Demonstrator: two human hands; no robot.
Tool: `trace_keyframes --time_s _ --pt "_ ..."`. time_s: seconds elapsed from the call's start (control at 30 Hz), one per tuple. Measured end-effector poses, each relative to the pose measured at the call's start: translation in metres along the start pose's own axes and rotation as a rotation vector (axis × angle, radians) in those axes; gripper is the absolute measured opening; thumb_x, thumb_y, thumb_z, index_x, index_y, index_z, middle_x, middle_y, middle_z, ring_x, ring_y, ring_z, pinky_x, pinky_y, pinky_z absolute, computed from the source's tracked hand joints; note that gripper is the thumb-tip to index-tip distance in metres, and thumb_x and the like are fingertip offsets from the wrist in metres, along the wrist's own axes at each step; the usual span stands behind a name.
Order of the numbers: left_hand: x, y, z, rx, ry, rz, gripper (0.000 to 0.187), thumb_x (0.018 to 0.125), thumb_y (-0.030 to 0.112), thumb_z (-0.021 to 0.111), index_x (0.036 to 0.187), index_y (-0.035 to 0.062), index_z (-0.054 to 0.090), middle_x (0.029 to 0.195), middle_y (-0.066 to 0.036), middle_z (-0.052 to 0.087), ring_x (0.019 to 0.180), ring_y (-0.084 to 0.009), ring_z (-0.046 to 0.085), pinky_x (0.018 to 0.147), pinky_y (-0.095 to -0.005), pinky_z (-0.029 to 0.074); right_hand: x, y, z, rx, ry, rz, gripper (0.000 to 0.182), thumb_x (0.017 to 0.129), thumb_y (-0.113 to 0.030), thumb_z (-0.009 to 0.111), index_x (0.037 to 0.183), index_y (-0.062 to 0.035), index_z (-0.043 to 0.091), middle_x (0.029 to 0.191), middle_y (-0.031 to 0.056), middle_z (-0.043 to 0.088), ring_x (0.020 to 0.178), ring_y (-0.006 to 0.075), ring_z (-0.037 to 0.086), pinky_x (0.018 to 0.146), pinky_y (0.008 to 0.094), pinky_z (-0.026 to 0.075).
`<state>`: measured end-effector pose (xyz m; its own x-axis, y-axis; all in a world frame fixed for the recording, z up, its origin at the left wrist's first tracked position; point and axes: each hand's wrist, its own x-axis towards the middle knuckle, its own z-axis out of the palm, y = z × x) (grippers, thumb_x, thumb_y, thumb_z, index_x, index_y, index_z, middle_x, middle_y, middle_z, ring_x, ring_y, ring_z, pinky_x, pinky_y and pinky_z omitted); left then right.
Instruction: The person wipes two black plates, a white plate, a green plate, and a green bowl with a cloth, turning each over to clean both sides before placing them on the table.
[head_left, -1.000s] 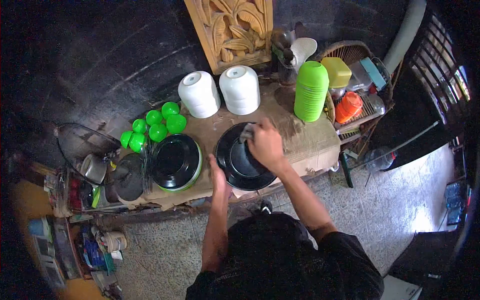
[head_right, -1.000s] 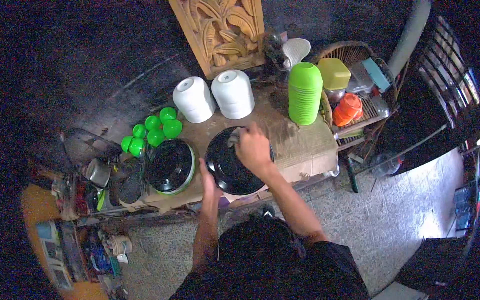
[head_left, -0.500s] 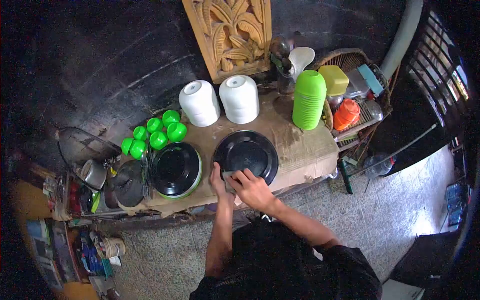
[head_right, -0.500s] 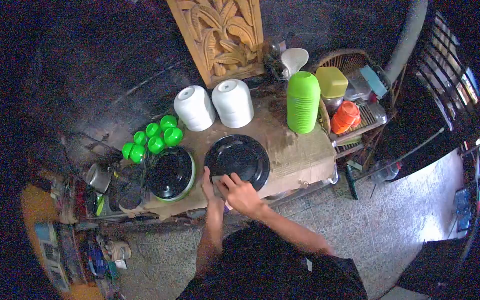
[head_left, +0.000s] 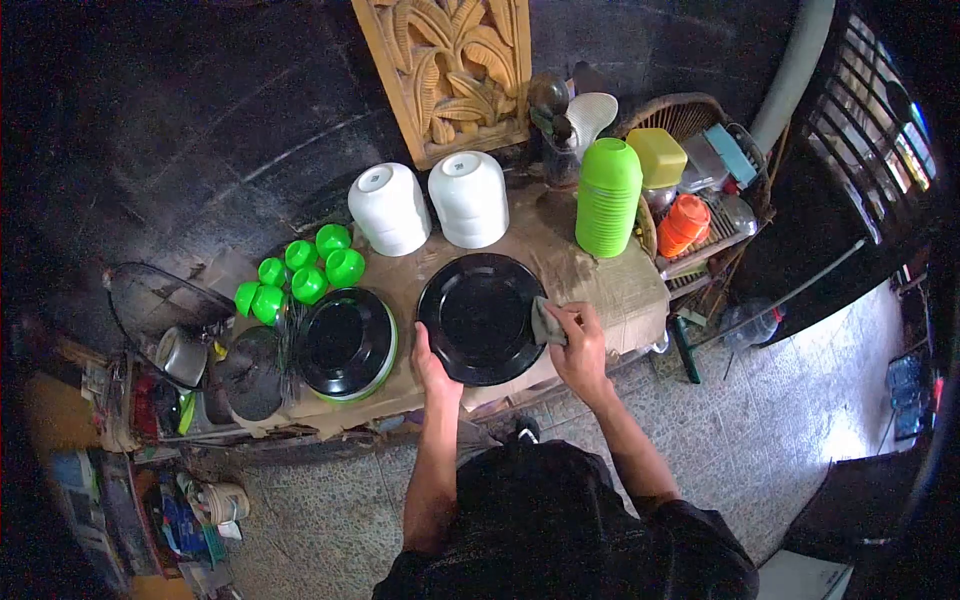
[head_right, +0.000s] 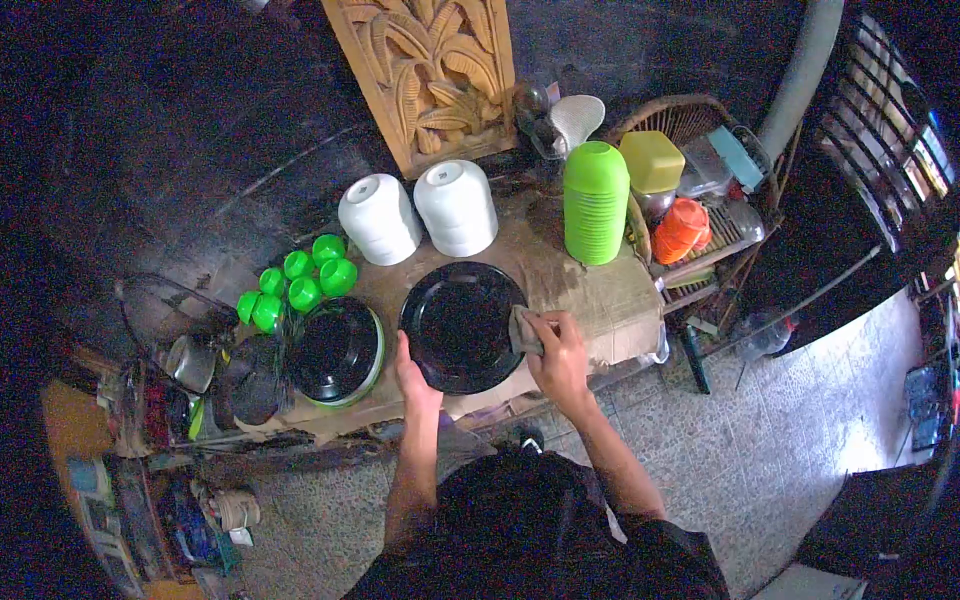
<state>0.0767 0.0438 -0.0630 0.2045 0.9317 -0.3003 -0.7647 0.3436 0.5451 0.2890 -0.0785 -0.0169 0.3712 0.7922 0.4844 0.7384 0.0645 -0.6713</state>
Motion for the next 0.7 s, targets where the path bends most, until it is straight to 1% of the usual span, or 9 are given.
trace_keyframes --time_s 0.17,0.23,0.27,0.4,0.5,0.6,0.63,0.67,0.7 --pt "0.001 -0.001 0.014 0.011 0.047 0.060 0.054 0.104 0.045 0.059 0.134 0.0002 0.061 0.131 -0.015 0.068 0.115 -0.0283 0.067 0.102 -0.0443 0.054 -0.014 -0.011 0.013 0.024 -0.041 -0.007 0.064 0.067 0.003 0.069 0.130 -0.0051 0.066 0.117 0.0192 0.057 0.104 0.0376 0.060 0.086 0.0455 0.053" --pt "0.011 -0.006 0.014 0.149 0.257 0.170 0.054 0.106 0.044 0.057 0.133 -0.0023 0.061 0.127 -0.015 0.069 0.111 -0.0263 0.068 0.099 -0.0405 0.054 -0.027 -0.017 0.023 0.069 -0.038 -0.034 0.064 0.066 0.006 0.067 0.130 -0.0030 0.066 0.116 0.0202 0.055 0.105 0.0378 0.059 0.087 0.0445 0.053" --pt "0.011 -0.008 0.017 0.144 0.264 0.178 0.054 0.106 0.044 0.057 0.133 -0.0023 0.061 0.127 -0.015 0.069 0.111 -0.0263 0.068 0.099 -0.0405 0.054 -0.034 -0.020 0.026 0.074 -0.045 -0.041 0.064 0.066 0.006 0.067 0.130 -0.0030 0.066 0.116 0.0202 0.055 0.105 0.0378 0.059 0.087 0.0445 0.053" --pt "0.003 -0.015 0.040 0.447 0.292 0.330 0.050 0.108 0.043 0.055 0.121 -0.0053 0.064 0.111 -0.010 0.068 0.096 -0.0207 0.063 0.088 -0.0360 0.051 -0.050 -0.027 0.035 0.217 -0.105 0.018 0.060 0.068 0.009 0.065 0.126 -0.0040 0.070 0.114 0.0173 0.056 0.101 0.0357 0.061 0.087 0.0414 0.053" --pt "0.014 -0.030 0.042 0.755 0.336 0.552 0.039 0.110 0.036 0.052 0.119 -0.0025 0.053 0.110 -0.011 0.060 0.099 -0.0203 0.055 0.092 -0.0378 0.046 -0.048 -0.027 0.033 0.230 0.012 0.065 0.058 0.070 0.010 0.064 0.125 -0.0053 0.071 0.108 0.0161 0.058 0.100 0.0336 0.062 0.088 0.0401 0.053" --pt "0.003 -0.030 0.059 0.991 0.360 0.426 0.044 0.107 0.037 0.055 0.124 -0.0025 0.048 0.116 -0.020 0.057 0.110 -0.0296 0.055 0.100 -0.0422 0.042 -0.046 -0.012 0.033 0.227 0.080 0.075 0.056 0.071 0.010 0.063 0.124 -0.0047 0.072 0.106 0.0159 0.058 0.099 0.0330 0.062 0.088 0.0391 0.053" --pt "0.021 -0.043 0.046 0.944 0.322 0.468 0.046 0.106 0.038 0.057 0.124 -0.0031 0.047 0.118 -0.025 0.057 0.112 -0.0348 0.056 0.101 -0.0447 0.042 -0.043 -0.012 0.032 0.203 0.123 0.058 0.057 0.069 0.012 0.060 0.123 -0.0031 0.072 0.103 0.0155 0.059 0.097 0.0330 0.061 0.088 0.0392 0.052" --pt "0.037 -0.056 0.034 1.043 0.311 0.568 0.046 0.104 0.038 0.059 0.123 -0.0029 0.048 0.114 -0.026 0.063 0.106 -0.0393 0.063 0.095 -0.0467 0.047 -0.042 -0.003 0.035 0.221 0.141 0.065 0.058 0.068 0.012 0.057 0.122 -0.0019 0.072 0.103 0.0156 0.059 0.097 0.0332 0.061 0.090 0.0401 0.051" --pt "0.034 -0.048 0.037 1.158 0.259 0.549 0.048 0.103 0.038 0.060 0.124 -0.0032 0.048 0.110 -0.027 0.065 0.104 -0.0430 0.064 0.092 -0.0489 0.049 -0.038 -0.002 0.033 0.212 0.137 0.070 0.058 0.068 0.012 0.056 0.122 -0.0018 0.072 0.103 0.0157 0.060 0.099 0.0331 0.061 0.092 0.0406 0.051"
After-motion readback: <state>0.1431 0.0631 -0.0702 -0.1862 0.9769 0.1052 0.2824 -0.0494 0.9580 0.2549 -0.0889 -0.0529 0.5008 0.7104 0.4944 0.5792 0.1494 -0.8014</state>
